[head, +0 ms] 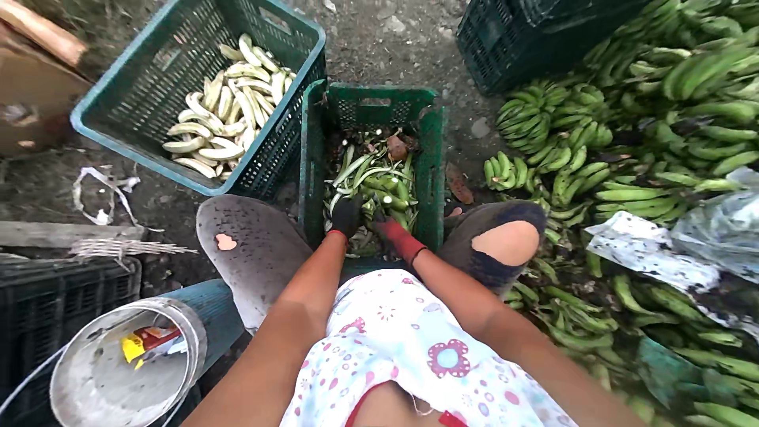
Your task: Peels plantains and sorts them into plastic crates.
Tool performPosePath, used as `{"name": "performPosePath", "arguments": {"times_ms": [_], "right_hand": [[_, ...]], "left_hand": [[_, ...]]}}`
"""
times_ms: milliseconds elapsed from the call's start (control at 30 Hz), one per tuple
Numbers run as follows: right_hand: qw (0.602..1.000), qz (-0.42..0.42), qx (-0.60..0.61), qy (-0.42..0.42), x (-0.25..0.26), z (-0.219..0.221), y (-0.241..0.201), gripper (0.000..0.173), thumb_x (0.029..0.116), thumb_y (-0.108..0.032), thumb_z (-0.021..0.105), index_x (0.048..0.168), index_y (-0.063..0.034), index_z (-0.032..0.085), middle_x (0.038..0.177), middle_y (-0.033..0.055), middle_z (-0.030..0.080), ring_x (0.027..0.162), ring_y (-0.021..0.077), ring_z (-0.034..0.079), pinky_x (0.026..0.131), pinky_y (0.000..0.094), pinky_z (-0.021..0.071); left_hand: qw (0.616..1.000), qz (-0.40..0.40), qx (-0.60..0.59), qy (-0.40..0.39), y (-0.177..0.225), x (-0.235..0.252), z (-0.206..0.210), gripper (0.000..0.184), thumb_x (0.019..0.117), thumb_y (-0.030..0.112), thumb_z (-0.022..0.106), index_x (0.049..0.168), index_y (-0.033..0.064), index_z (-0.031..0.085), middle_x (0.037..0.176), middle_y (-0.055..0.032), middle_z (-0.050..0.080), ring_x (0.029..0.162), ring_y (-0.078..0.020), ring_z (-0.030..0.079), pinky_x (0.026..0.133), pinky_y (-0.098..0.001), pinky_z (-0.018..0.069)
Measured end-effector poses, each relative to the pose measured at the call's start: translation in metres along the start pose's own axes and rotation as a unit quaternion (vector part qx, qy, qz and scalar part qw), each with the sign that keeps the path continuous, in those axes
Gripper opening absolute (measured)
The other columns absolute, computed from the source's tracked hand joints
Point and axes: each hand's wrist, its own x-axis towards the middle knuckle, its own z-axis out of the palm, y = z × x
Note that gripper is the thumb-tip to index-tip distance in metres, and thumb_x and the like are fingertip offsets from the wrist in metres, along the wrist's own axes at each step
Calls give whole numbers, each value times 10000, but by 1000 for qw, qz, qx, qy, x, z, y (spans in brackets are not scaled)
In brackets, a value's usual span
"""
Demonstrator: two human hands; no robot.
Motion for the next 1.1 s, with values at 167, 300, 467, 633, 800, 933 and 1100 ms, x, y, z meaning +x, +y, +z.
{"name": "performPosePath", "arguments": {"times_ms": [167,300,467,633,800,933,1100], "right_hand": [[999,-44,-19,17,-46,-2,-21,540,1046,-432,558,1436,-68,472,980,159,662,752,238,654,698,432,577],[996,-59,-51,39,-74,-3,-33,543,1065,-442,509,1470,-91,425,985,159,661,764,249,679,700,437,598],[998,-60,33,8,-56,-12,-47,500,1042,-433,553,1399,-93,471,845,133,626,646,242,638,608,441,586],[984,-97,149,-23,-69,-16,-57,456,1057,-399,565,1384,-100,455,739,104,577,568,217,606,566,417,587],[985,-120,125,8,-70,-19,-47,526,1052,-408,567,1471,-136,399,816,115,616,602,216,627,585,401,590],[988,-136,6,74,-64,-25,-41,578,1041,-488,538,1495,-160,395,939,155,687,729,271,696,678,469,609],[982,-117,-93,113,-75,-29,-46,585,1062,-456,516,1518,-111,389,1086,232,684,891,366,712,787,553,597]], "left_hand": [[994,20,-99,40,2,-5,-12,593,1052,581,392,1374,121,585,1237,-213,650,1083,-365,659,906,-610,538],[964,0,-263,45,5,-5,-12,725,946,755,463,1362,175,592,1172,-160,683,950,-298,698,795,-552,595],[971,73,-210,87,20,-8,-21,608,984,680,481,1359,219,611,1207,-115,692,1011,-276,684,835,-554,570],[939,61,-326,90,26,-5,-24,595,1010,656,449,1323,184,631,1153,-98,700,957,-237,703,817,-492,607],[865,32,-497,55,37,-5,-13,606,1016,642,430,1403,195,564,1245,-82,669,1051,-235,672,876,-477,580],[844,28,-534,35,50,-8,-1,608,1022,661,391,1368,193,567,1175,-81,685,970,-212,681,825,-428,584],[827,12,-561,21,53,-6,6,562,1014,625,454,1363,199,570,1190,-73,675,988,-214,676,831,-423,580]]}}
